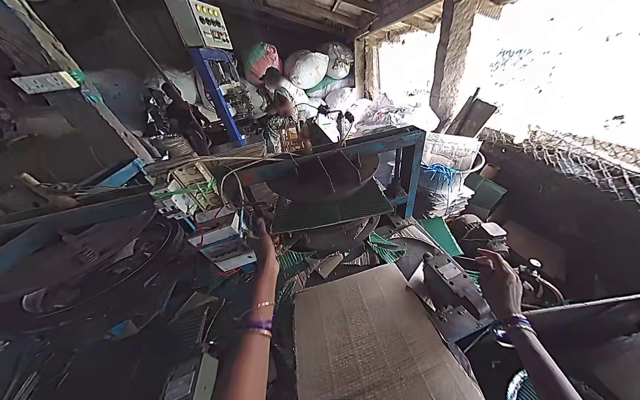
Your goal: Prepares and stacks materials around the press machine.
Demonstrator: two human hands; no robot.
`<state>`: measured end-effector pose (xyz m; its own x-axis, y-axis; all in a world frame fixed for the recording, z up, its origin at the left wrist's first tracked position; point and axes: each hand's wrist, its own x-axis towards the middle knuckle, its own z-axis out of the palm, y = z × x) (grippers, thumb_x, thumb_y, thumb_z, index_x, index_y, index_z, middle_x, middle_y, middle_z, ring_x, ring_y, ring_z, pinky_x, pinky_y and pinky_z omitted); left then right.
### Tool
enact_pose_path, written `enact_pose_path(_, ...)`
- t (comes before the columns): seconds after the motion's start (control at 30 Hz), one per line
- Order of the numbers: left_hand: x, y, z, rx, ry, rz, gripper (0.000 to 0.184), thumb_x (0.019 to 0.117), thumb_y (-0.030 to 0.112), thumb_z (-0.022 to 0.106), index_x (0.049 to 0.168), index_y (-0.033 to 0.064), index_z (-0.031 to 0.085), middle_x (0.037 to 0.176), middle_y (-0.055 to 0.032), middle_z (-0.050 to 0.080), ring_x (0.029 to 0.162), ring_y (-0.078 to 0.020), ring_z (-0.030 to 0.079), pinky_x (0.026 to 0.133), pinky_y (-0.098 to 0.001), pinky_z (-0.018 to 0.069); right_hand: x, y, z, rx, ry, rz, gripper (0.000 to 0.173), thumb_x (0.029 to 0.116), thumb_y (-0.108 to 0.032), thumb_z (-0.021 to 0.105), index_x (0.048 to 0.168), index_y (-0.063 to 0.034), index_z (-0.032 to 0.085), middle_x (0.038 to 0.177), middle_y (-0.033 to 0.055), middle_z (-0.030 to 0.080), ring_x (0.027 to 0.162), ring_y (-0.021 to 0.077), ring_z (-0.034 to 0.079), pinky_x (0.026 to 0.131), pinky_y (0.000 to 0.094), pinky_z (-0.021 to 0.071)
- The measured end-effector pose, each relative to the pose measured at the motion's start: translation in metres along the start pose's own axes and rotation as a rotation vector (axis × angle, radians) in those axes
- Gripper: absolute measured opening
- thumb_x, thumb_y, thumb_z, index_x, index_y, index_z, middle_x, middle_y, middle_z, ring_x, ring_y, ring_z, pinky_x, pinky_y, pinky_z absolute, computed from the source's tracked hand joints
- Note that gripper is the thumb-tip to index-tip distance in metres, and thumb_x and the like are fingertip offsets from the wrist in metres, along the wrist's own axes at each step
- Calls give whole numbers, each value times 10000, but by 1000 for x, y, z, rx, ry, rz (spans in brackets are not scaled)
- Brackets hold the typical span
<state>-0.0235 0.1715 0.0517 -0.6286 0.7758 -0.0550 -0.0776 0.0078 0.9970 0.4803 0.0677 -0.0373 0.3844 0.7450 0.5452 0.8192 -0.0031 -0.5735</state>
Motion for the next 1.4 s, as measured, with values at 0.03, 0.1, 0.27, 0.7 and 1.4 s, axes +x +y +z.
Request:
enact_pose_path(0.03, -16, -12, -6, -21, 4, -6, 679, 1081, 519, 386, 1609, 127, 215, 1408, -236, 477, 1001, -309, 584, 788, -470, 508, 6, 0, 8, -17, -4, -9, 301, 1018, -56, 479, 1237, 27, 668, 1144, 263, 699, 1070, 457, 679, 884, 672, 499)
enact_pose_path(0.1, -57, -60, -11, 115, -91, 101, 605, 1095, 418, 418, 1566, 66, 275, 1230, -210, 564, 841, -241, 615, 685, -412, 539, 24, -8, 23, -119, -151, 12, 314, 1003, -60, 530, 1287, -26, 660, 1245, 230, 680, 1171, 433, 648, 942, 647, 505)
enact_pose_path(0.27, -146, -191, -24, 979, -546, 658, 512, 985, 427, 566, 1377, 103, 631, 1399, -152, 588, 1279, -381, 541, 1031, -582, 433, 37, -19, 28, -292, -314, 93, 269, 980, -49, 541, 1195, -47, 703, 1228, 199, 693, 1166, 414, 648, 917, 616, 508)
enact_pose_path(0.7, -149, -200, -25, 956, -476, 696, 432, 934, 416, 607, 1279, 178, 712, 1385, -90, 614, 1289, -349, 547, 1031, -608, 419, 35, -19, 29, -343, -364, 126, 303, 1001, -119, 506, 1244, -87, 685, 1292, 172, 675, 1217, 384, 633, 951, 604, 513)
enact_pose_path(1.4, -137, -209, -28, 894, -531, 765, 432, 911, 352, 634, 1234, 79, 721, 1352, -202, 610, 1248, -459, 536, 967, -674, 396, -58, 13, -37, 94, -5, 297, 289, 1034, -89, 499, 1147, -93, 765, 1131, 96, 756, 1099, 281, 695, 1008, 522, 506)
